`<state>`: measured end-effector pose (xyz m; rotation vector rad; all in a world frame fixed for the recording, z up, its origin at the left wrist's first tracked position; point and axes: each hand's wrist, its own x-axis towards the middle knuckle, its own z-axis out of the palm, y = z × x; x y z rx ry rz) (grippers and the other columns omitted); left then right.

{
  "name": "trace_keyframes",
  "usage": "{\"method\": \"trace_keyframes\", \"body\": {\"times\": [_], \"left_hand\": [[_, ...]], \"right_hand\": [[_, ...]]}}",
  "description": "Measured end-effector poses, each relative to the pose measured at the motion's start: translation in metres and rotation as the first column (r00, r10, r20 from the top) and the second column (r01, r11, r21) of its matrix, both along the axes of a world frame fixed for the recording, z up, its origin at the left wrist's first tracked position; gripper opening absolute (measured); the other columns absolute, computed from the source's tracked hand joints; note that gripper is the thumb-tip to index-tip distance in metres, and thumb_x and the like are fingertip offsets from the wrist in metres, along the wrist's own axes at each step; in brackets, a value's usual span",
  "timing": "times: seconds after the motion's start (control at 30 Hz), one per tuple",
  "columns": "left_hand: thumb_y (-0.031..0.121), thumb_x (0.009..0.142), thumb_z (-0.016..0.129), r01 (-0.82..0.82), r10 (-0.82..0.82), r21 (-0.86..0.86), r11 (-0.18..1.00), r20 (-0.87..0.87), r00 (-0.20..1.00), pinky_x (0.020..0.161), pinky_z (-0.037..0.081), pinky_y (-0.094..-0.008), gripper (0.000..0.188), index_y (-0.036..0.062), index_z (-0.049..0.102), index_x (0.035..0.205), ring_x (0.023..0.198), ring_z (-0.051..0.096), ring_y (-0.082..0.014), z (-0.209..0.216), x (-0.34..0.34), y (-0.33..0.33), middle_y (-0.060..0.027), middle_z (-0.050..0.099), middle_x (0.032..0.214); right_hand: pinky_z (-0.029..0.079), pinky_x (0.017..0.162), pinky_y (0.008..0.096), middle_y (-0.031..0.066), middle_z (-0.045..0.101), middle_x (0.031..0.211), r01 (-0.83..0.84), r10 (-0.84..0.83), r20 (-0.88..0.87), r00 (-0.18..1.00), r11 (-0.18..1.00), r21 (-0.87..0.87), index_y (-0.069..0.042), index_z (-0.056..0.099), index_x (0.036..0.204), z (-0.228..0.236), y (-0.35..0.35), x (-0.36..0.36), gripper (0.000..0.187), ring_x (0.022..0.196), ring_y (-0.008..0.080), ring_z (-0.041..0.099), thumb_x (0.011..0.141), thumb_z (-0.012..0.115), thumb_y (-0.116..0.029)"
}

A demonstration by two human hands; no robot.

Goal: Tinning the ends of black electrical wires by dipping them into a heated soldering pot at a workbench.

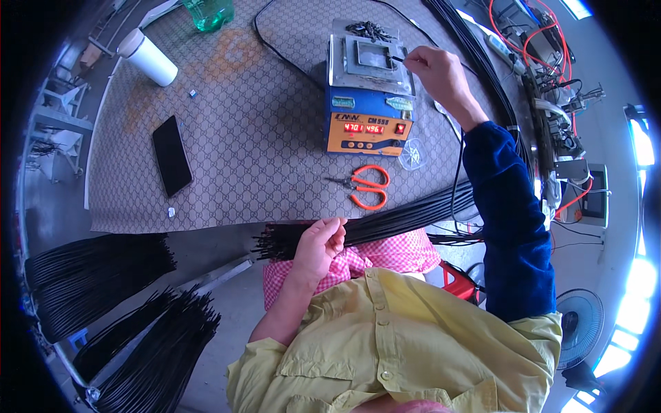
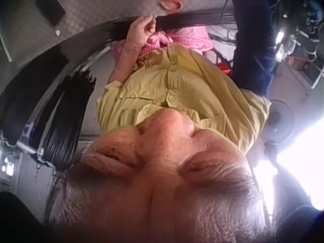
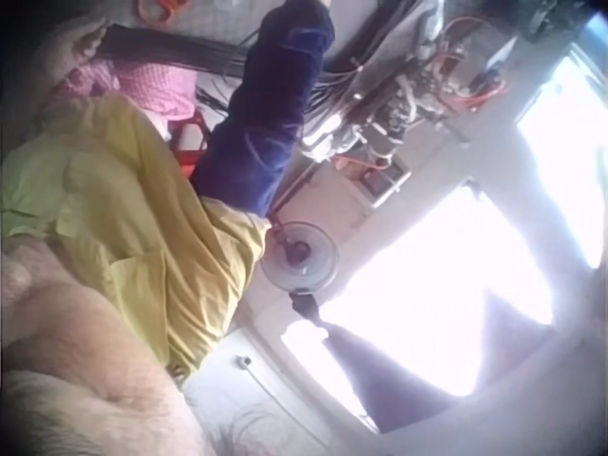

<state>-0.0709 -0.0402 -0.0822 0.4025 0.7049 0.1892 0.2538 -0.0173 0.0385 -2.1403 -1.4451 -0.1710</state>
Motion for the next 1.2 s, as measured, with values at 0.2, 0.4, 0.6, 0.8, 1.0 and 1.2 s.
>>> {"method": "trace_keyframes", "body": {"times": [0.2,0.4,0.6,0.8,1.0,1.2], "left_hand": [[0.014,0.085,0.049,-0.008,0.008,-0.042,0.999,0.004,1.000,0.052,0.036,-0.0204,0.016,-0.0001,0.054,0.091,0.058,0.045,-0.0086,-0.003,0.000,0.001,-0.0017,0.051,0.071],[0.013,0.084,0.050,-0.017,0.017,-0.066,0.998,0.009,1.000,0.052,0.036,-0.0206,0.016,-0.0006,0.055,0.091,0.058,0.046,-0.0090,-0.006,0.000,0.003,-0.0019,0.051,0.071],[0.016,0.085,0.050,-0.014,0.014,-0.057,0.998,-0.007,1.000,0.051,0.036,-0.0191,0.018,-0.0007,0.055,0.091,0.057,0.045,-0.0074,-0.005,0.001,0.003,-0.0015,0.051,0.070],[0.017,0.085,0.050,-0.020,0.019,-0.051,0.998,-0.019,1.000,0.050,0.036,-0.0183,0.019,-0.0007,0.055,0.090,0.056,0.044,-0.0063,-0.005,0.001,0.003,-0.0012,0.052,0.070],[0.013,0.084,0.050,-0.016,0.015,-0.058,0.998,-0.004,1.000,0.052,0.036,-0.0203,0.018,-0.0017,0.055,0.092,0.059,0.046,-0.0089,-0.007,0.000,0.004,-0.0022,0.051,0.072],[0.014,0.084,0.050,-0.022,0.022,-0.065,0.998,0.003,1.000,0.053,0.036,-0.0202,0.018,-0.0016,0.055,0.092,0.060,0.046,-0.0090,-0.009,0.000,0.003,-0.0021,0.051,0.072]], "right_hand": [[0.047,0.062,0.0361,0.0128,0.061,0.069,0.022,-0.020,0.033,0.999,0.996,-0.084,-0.007,0.064,0.077,-0.001,0.017,0.000,0.015,0.067,0.0294,0.059,0.071,0.057,-0.020],[0.047,0.062,0.0368,0.0137,0.060,0.069,0.029,-0.027,0.015,1.000,0.992,-0.126,-0.008,0.064,0.076,-0.006,0.023,-0.002,0.015,0.068,0.0304,0.059,0.072,0.056,-0.020],[0.046,0.062,0.0371,0.0139,0.060,0.069,0.035,-0.032,0.021,0.999,0.987,-0.158,-0.008,0.063,0.076,-0.009,0.025,-0.002,0.016,0.068,0.0308,0.059,0.072,0.055,-0.021],[0.047,0.062,0.0369,0.0145,0.060,0.069,0.034,-0.032,0.015,0.999,0.986,-0.162,-0.007,0.064,0.075,-0.010,0.027,-0.004,0.016,0.067,0.0308,0.059,0.072,0.055,-0.020],[0.047,0.062,0.0364,0.0145,0.060,0.068,0.036,-0.035,0.009,0.999,0.987,-0.156,-0.007,0.064,0.075,-0.007,0.027,-0.004,0.015,0.066,0.0302,0.059,0.071,0.057,-0.020],[0.047,0.061,0.0361,0.0141,0.060,0.067,0.017,-0.021,-0.028,0.999,0.991,-0.132,-0.007,0.064,0.075,-0.003,0.026,-0.003,0.016,0.066,0.0298,0.059,0.070,0.058,-0.021]]}}
